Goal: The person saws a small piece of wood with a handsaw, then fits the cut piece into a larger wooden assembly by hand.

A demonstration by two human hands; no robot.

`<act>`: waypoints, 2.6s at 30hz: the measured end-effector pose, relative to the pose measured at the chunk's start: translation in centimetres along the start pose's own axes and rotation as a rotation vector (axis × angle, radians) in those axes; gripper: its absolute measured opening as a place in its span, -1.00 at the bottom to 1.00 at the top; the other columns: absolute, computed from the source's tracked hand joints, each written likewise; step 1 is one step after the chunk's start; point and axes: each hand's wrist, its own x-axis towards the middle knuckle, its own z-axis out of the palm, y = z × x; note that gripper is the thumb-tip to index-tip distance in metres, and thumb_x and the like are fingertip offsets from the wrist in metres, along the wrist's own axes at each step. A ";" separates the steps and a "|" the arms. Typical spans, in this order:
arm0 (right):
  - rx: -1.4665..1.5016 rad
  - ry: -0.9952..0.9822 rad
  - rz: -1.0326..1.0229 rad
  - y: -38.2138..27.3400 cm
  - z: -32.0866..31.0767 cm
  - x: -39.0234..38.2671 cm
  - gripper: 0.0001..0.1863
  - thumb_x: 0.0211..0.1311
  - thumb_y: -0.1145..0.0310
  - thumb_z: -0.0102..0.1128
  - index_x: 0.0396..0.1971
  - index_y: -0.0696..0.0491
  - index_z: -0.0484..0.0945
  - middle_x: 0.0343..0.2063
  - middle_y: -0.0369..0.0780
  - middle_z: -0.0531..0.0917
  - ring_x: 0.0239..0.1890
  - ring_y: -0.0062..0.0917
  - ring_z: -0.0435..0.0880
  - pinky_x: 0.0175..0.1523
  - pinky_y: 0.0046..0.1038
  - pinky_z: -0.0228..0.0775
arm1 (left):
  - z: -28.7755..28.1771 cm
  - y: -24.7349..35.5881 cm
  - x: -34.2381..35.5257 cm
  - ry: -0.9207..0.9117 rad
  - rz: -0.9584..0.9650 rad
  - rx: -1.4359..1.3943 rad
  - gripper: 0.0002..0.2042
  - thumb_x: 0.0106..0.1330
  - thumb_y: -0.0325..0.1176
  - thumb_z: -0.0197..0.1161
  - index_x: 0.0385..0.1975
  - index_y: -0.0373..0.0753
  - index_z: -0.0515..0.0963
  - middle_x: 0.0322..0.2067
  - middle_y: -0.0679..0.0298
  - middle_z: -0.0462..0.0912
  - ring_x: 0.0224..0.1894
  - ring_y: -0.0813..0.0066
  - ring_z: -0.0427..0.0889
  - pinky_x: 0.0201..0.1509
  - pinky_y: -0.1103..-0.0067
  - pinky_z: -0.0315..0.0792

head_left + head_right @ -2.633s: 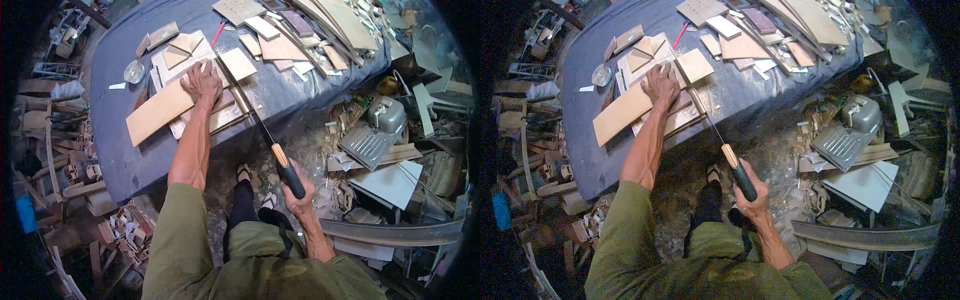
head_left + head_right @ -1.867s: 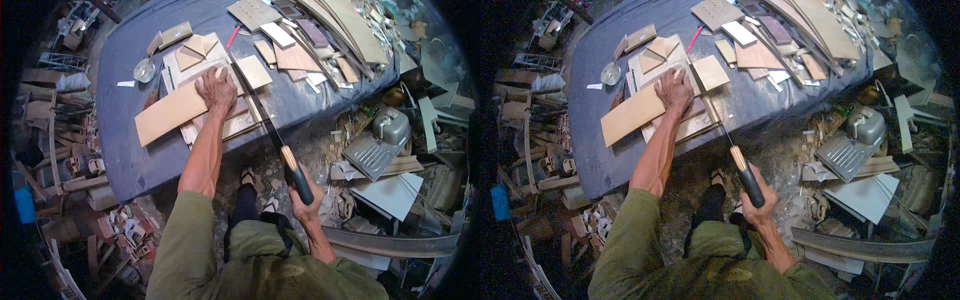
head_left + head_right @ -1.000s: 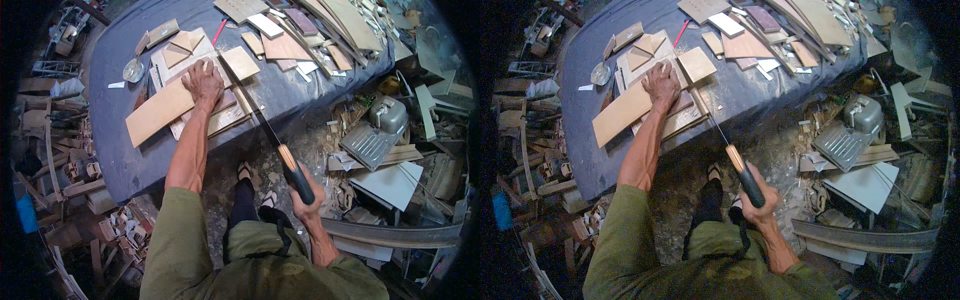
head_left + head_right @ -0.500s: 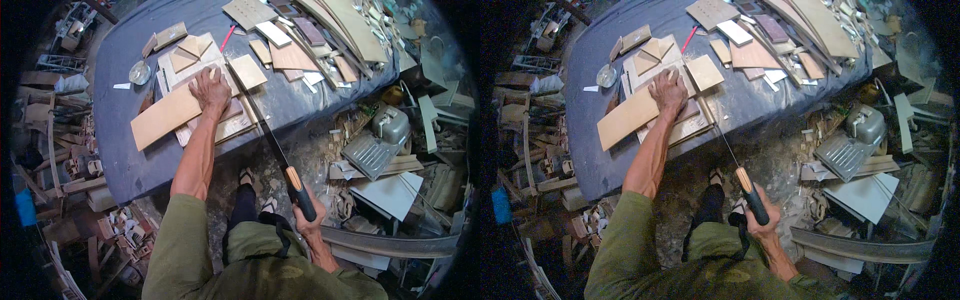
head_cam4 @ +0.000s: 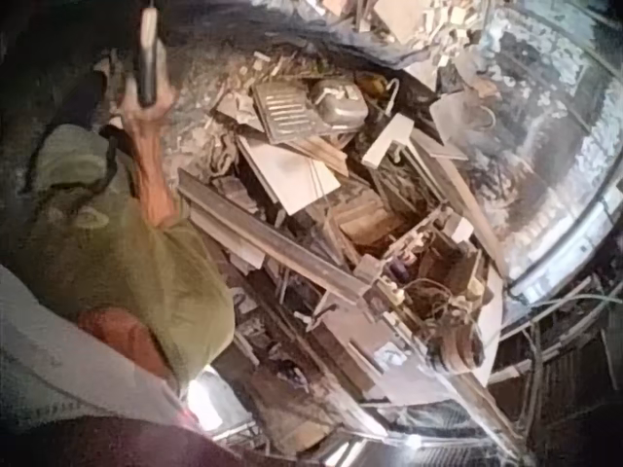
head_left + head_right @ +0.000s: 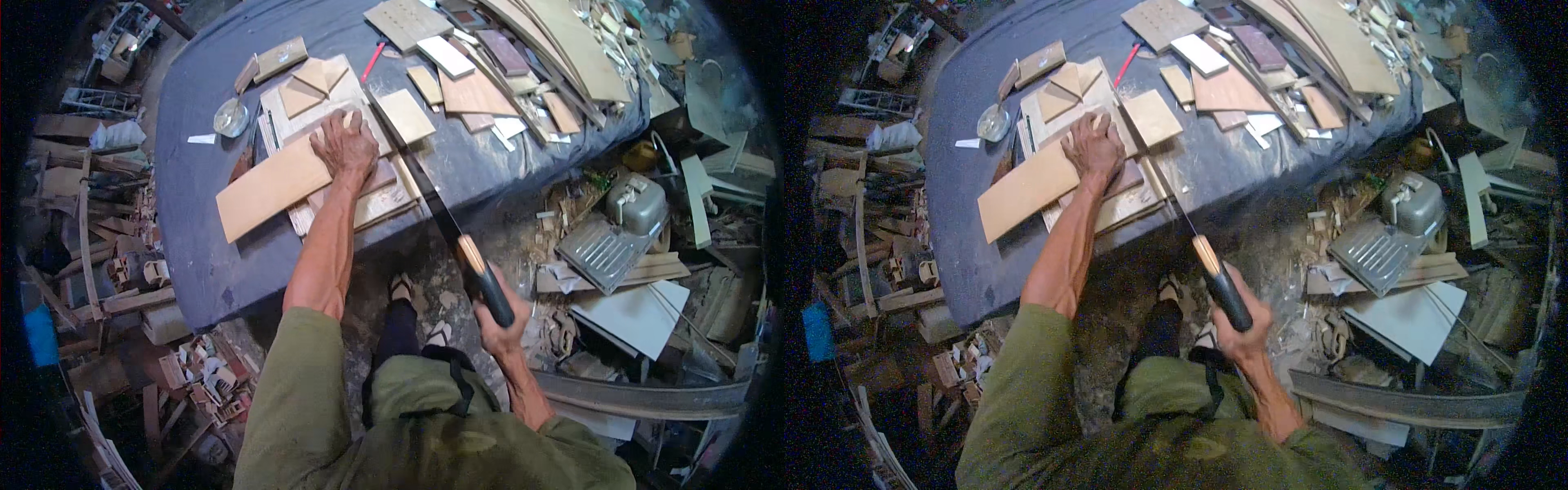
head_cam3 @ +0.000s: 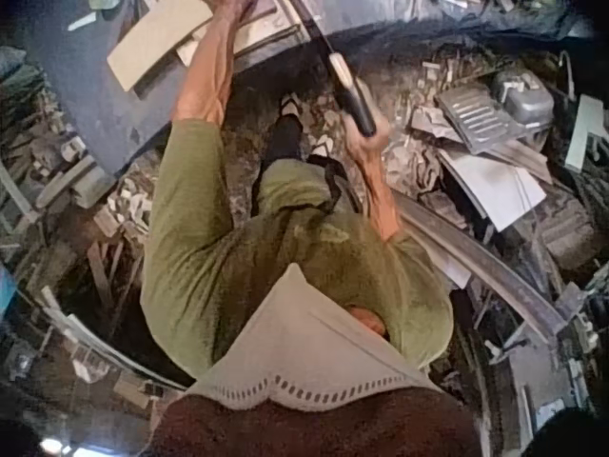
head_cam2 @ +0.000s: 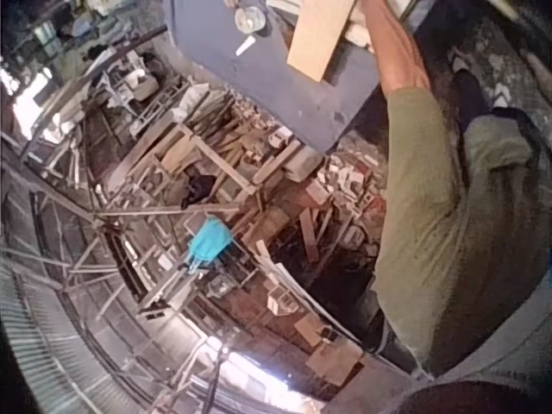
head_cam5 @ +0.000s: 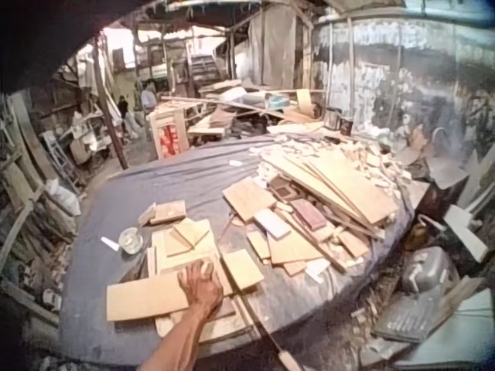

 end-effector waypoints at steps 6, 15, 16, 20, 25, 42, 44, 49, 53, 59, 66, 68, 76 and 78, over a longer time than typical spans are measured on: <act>-0.065 0.034 -0.010 -0.8 0.9 0.8 -0.43 0.09 0.54 0.18 0.20 0.12 0.55 -0.45 -0.13 0.71 -0.48 -0.65 0.64 -0.32 -0.56 0.47 | -0.9 0.1 -0.1 -0.051 0.039 0.065 -0.67 0.34 -0.18 0.16 0.06 0.01 0.65 0.16 0.25 0.52 0.29 0.23 0.35 0.34 -0.05 0.08; 0.058 -0.059 0.149 -0.7 1.1 1.7 -0.36 0.07 0.58 0.23 0.26 0.11 0.52 -0.38 -0.24 0.71 -0.43 -0.66 0.62 -0.32 -0.52 0.47 | -0.1 -0.8 -0.2 -0.024 0.007 0.042 -0.67 0.30 -0.22 0.17 0.03 0.00 0.66 0.16 0.18 0.48 0.29 0.21 0.34 0.34 -0.05 0.09; -0.110 -0.012 -0.003 -0.3 -0.5 -0.6 -0.38 0.07 0.59 0.24 0.24 0.10 0.53 -0.42 -0.23 0.70 -0.45 -0.64 0.63 -0.30 -0.53 0.49 | -0.8 0.3 -0.1 -0.032 0.016 0.039 -0.67 0.29 -0.21 0.17 0.04 0.00 0.66 0.15 0.19 0.49 0.28 0.20 0.36 0.32 -0.03 0.11; -0.098 0.009 -0.011 -1.1 -1.8 -2.9 -0.41 0.07 0.60 0.21 0.22 0.12 0.54 -0.45 -0.22 0.68 -0.45 -0.66 0.61 -0.25 -0.56 0.48 | -0.2 0.0 -0.3 -0.046 0.029 0.025 -0.68 0.30 -0.21 0.17 0.03 -0.01 0.65 0.14 0.21 0.51 0.26 0.19 0.37 0.31 -0.01 0.13; 0.007 0.000 -0.046 -2.1 -0.2 3.3 -0.37 0.05 0.57 0.17 0.24 0.08 0.53 -0.44 -0.22 0.63 -0.48 -0.66 0.53 -0.35 -0.56 0.43 | -0.2 0.3 0.3 0.015 0.098 0.060 -0.69 0.31 -0.21 0.17 0.01 -0.03 0.65 0.14 0.22 0.52 0.24 0.18 0.39 0.33 0.00 0.14; -0.012 0.032 -0.026 -1.9 3.1 6.0 -0.43 0.08 0.56 0.18 0.20 0.08 0.54 -0.51 -0.25 0.54 -0.53 -0.64 0.48 -0.38 -0.56 0.38 | 0.3 -0.3 0.2 0.033 0.124 0.009 -0.75 0.24 -0.24 0.22 -0.12 -0.07 0.69 0.11 0.23 0.54 0.23 0.23 0.39 0.28 0.02 0.15; 0.007 0.024 0.011 -1.7 2.9 4.3 -0.43 0.09 0.56 0.18 0.20 0.08 0.54 -0.50 -0.24 0.55 -0.52 -0.64 0.49 -0.37 -0.56 0.39 | 0.1 0.5 0.1 0.020 0.106 0.014 -0.75 0.25 -0.23 0.23 -0.12 -0.07 0.69 0.11 0.22 0.54 0.24 0.24 0.38 0.30 0.01 0.13; 0.010 -0.001 0.114 -0.2 -1.1 -3.8 -0.41 0.08 0.62 0.21 0.22 0.10 0.55 -0.25 -0.12 0.76 -0.33 -0.64 0.67 -0.18 -0.54 0.51 | 0.5 -1.1 -0.3 0.036 0.079 0.011 -0.74 0.25 -0.23 0.22 -0.10 -0.07 0.68 0.11 0.22 0.55 0.24 0.23 0.38 0.29 0.01 0.14; -0.141 0.027 -0.083 -0.9 0.6 -0.8 -0.40 0.08 0.52 0.20 0.23 0.10 0.53 -0.35 -0.13 0.74 -0.47 -0.61 0.65 -0.29 -0.53 0.51 | -0.2 -0.7 0.2 0.023 0.129 0.046 -0.73 0.23 -0.25 0.23 -0.09 -0.07 0.68 0.10 0.23 0.54 0.24 0.23 0.38 0.29 0.04 0.14; 0.004 0.016 -0.010 0.0 3.8 5.0 -0.37 0.10 0.59 0.18 0.27 0.10 0.49 -0.58 -0.28 0.50 -0.57 -0.68 0.47 -0.43 -0.55 0.37 | 0.4 0.4 0.2 0.028 0.118 -0.022 -0.70 0.29 -0.19 0.20 -0.04 -0.05 0.68 0.11 0.15 0.53 0.24 0.18 0.39 0.30 0.12 0.19; -0.095 -0.002 0.028 -1.4 -1.7 -4.8 -0.40 0.05 0.59 0.18 0.21 0.17 0.54 -0.37 -0.13 0.70 -0.42 -0.64 0.63 -0.22 -0.56 0.49 | 0.3 -1.0 0.4 0.092 0.152 -0.026 -0.73 0.20 -0.28 0.27 -0.11 -0.09 0.68 0.05 0.19 0.54 0.16 0.17 0.44 0.23 0.13 0.24; -0.075 0.004 -0.017 -1.4 2.1 1.4 -0.39 0.07 0.57 0.18 0.23 0.15 0.52 -0.43 -0.20 0.64 -0.46 -0.66 0.58 -0.28 -0.56 0.47 | 0.3 -1.1 0.3 0.080 0.169 -0.022 -0.73 0.22 -0.27 0.25 -0.10 -0.09 0.69 0.05 0.17 0.56 0.17 0.16 0.44 0.24 0.16 0.25; -0.146 -0.020 0.058 -0.1 0.1 -1.6 -0.36 0.03 0.54 0.24 0.24 0.11 0.52 -0.53 -0.21 0.64 -0.54 -0.61 0.57 -0.36 -0.52 0.45 | 0.6 -1.1 0.4 0.049 0.126 -0.027 -0.72 0.24 -0.26 0.25 -0.06 -0.09 0.68 0.05 0.15 0.53 0.17 0.15 0.40 0.23 0.19 0.25; -0.165 -0.025 0.061 -0.7 -2.5 -6.0 -0.39 0.03 0.52 0.22 0.21 0.17 0.54 -0.35 -0.12 0.74 -0.38 -0.55 0.68 -0.16 -0.52 0.50 | 0.6 -1.2 0.4 0.076 0.131 -0.014 -0.73 0.24 -0.27 0.24 -0.08 -0.09 0.69 0.04 0.15 0.55 0.16 0.13 0.42 0.23 0.20 0.28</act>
